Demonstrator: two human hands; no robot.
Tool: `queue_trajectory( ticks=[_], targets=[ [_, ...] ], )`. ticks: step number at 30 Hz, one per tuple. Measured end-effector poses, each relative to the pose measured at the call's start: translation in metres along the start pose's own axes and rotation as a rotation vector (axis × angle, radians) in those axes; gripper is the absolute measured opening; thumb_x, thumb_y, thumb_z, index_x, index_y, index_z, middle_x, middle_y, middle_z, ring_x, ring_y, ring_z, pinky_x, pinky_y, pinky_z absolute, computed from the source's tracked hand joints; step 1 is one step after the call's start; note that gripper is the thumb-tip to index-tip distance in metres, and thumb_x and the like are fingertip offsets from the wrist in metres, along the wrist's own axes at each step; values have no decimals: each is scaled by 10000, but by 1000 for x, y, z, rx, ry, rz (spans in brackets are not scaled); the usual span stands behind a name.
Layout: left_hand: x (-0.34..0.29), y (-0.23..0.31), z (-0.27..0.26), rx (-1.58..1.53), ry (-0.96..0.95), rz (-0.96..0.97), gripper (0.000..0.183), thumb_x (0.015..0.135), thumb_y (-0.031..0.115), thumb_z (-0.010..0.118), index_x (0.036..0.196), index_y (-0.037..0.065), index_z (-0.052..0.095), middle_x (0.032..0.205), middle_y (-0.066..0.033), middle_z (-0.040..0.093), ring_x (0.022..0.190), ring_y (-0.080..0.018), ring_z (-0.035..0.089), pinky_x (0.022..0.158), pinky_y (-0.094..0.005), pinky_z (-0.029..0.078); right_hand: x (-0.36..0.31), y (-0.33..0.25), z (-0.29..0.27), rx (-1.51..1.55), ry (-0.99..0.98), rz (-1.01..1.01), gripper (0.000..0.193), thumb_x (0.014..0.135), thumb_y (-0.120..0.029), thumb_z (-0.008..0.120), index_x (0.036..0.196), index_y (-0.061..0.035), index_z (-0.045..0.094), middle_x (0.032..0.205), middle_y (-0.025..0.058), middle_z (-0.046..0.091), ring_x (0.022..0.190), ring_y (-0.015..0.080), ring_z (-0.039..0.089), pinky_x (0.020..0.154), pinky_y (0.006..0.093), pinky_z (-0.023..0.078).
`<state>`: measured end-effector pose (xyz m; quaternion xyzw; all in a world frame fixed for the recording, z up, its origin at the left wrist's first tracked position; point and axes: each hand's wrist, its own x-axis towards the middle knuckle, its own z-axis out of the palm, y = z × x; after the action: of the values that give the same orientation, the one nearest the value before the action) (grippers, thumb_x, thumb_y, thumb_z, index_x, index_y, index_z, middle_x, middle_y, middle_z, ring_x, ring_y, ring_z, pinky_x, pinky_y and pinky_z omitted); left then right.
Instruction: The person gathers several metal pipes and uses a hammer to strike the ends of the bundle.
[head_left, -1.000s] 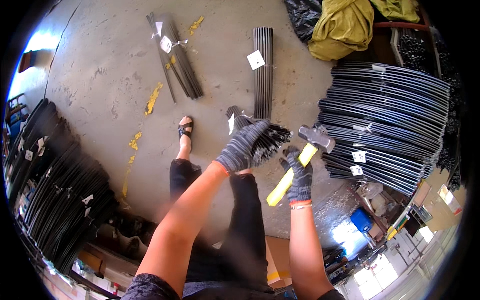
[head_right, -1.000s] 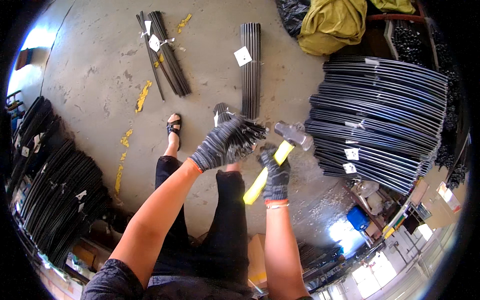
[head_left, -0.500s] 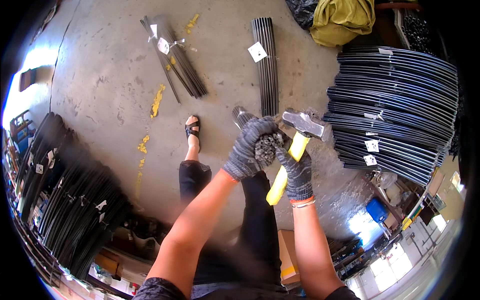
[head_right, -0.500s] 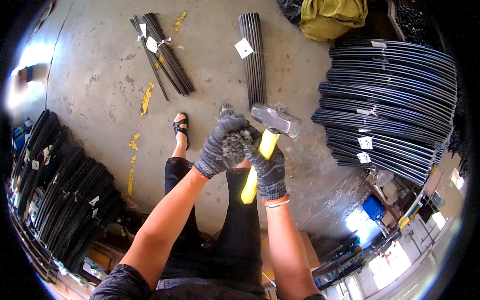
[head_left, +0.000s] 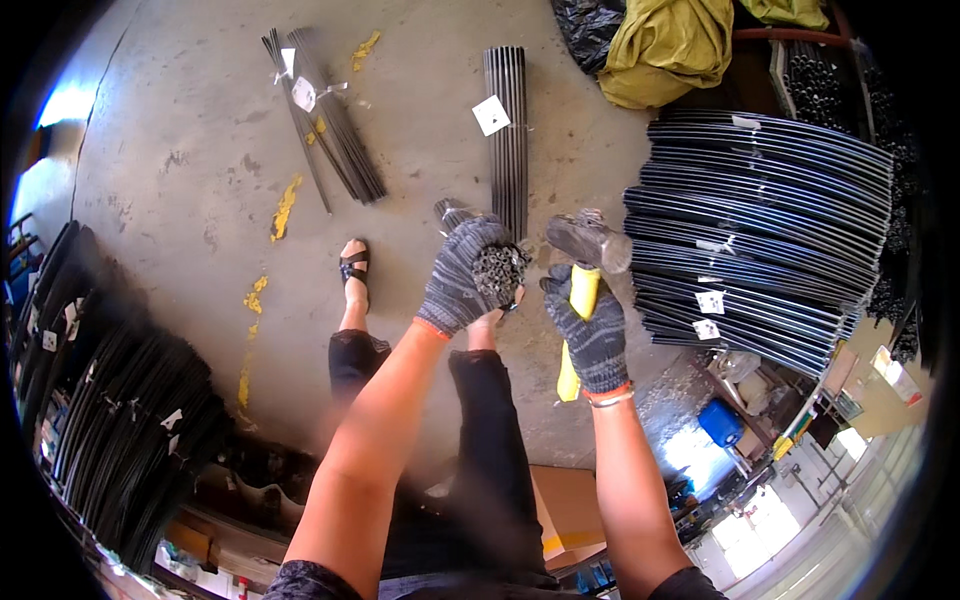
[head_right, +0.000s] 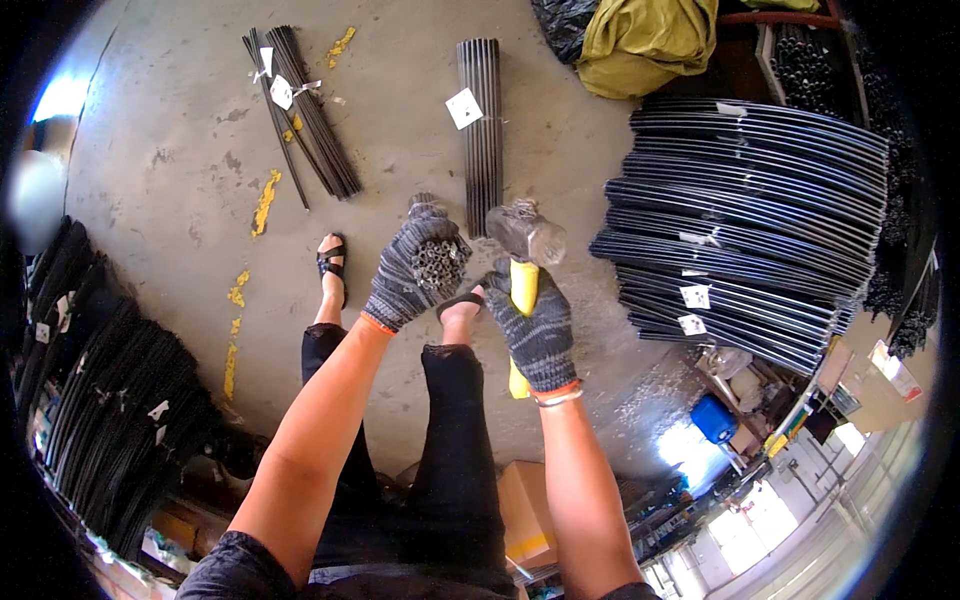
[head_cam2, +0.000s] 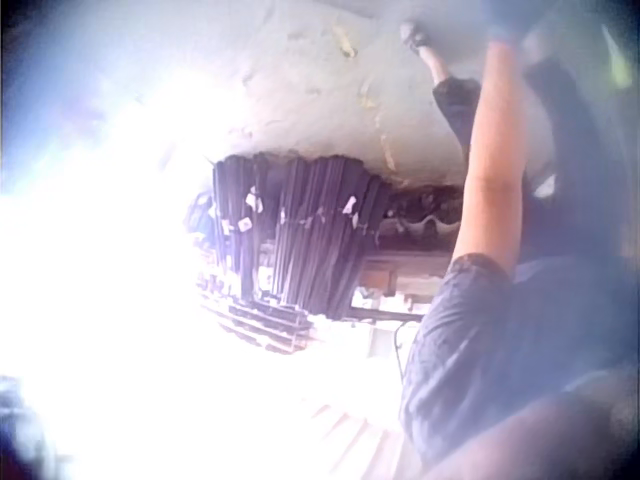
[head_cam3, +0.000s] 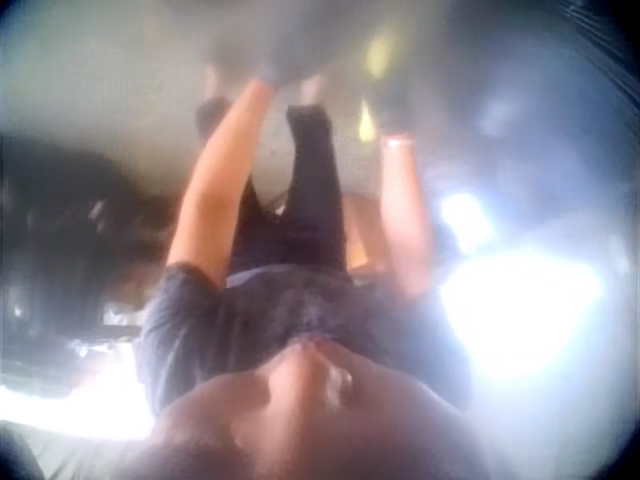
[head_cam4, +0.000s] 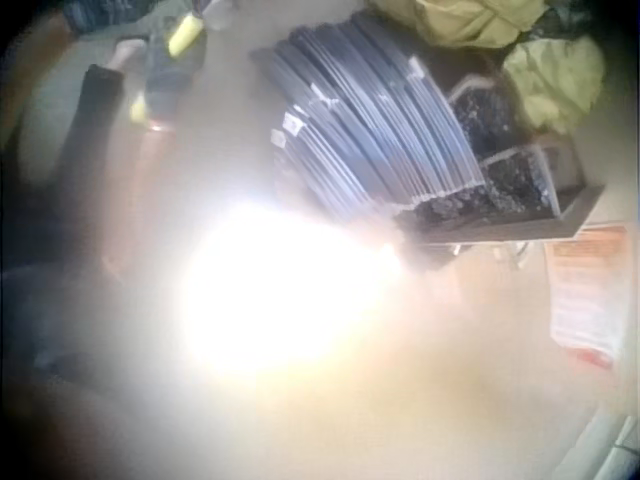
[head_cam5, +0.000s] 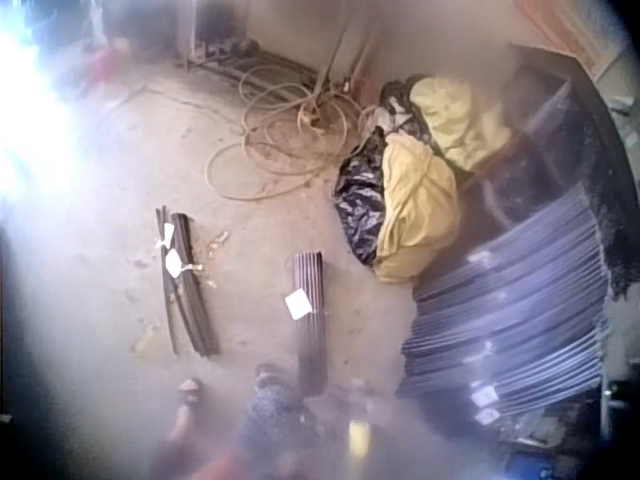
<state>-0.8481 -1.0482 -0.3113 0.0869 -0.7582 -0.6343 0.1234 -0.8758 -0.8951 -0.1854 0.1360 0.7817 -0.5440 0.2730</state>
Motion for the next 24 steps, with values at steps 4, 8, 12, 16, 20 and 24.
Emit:
queue_trajectory(
  ticks=[4,8,12,16,20,24],
  targets=[
    [-2,-11,6,163,-23,52,472,509,178,739,948,88,594,913,-112,602,912,-332,568,875,-380,450,-31,-34,-18,22,141,-241,221,827,-44,679,1025,-44,581,916,36,622,786,132,604,728,274,497],
    [-3,3,6,32,-32,-99,418,543,149,721,936,89,593,897,-115,598,898,-329,568,857,-387,450,-58,-51,-3,66,98,-300,144,873,-78,617,1008,-67,568,918,40,586,757,134,550,699,279,482],
    [3,15,7,-40,-56,-97,362,566,145,719,898,84,592,849,-126,595,863,-342,567,813,-407,459,-41,-14,21,-339,73,-217,142,844,-152,656,941,-58,610,802,79,637,751,223,615,671,333,483],
    [-1,6,6,66,-52,-82,344,573,148,727,883,91,588,873,-121,591,878,-344,559,813,-404,456,-49,-14,13,-416,-12,-161,144,798,-67,717,845,-63,581,683,-26,554,553,92,509,522,257,439],
    [-7,8,1,19,-26,-159,307,601,136,703,883,89,592,913,-120,584,898,-343,547,820,-387,452,-72,-41,1,-113,147,-361,98,854,-65,641,809,-75,555,627,-9,499,521,82,465,498,232,407],
    [3,18,5,-16,-22,-99,293,616,127,692,887,76,594,880,-129,590,879,-339,560,807,-377,457,-41,7,13,-552,65,-319,126,868,-168,619,880,-44,601,850,133,638,707,260,624,623,358,480]
  ],
)
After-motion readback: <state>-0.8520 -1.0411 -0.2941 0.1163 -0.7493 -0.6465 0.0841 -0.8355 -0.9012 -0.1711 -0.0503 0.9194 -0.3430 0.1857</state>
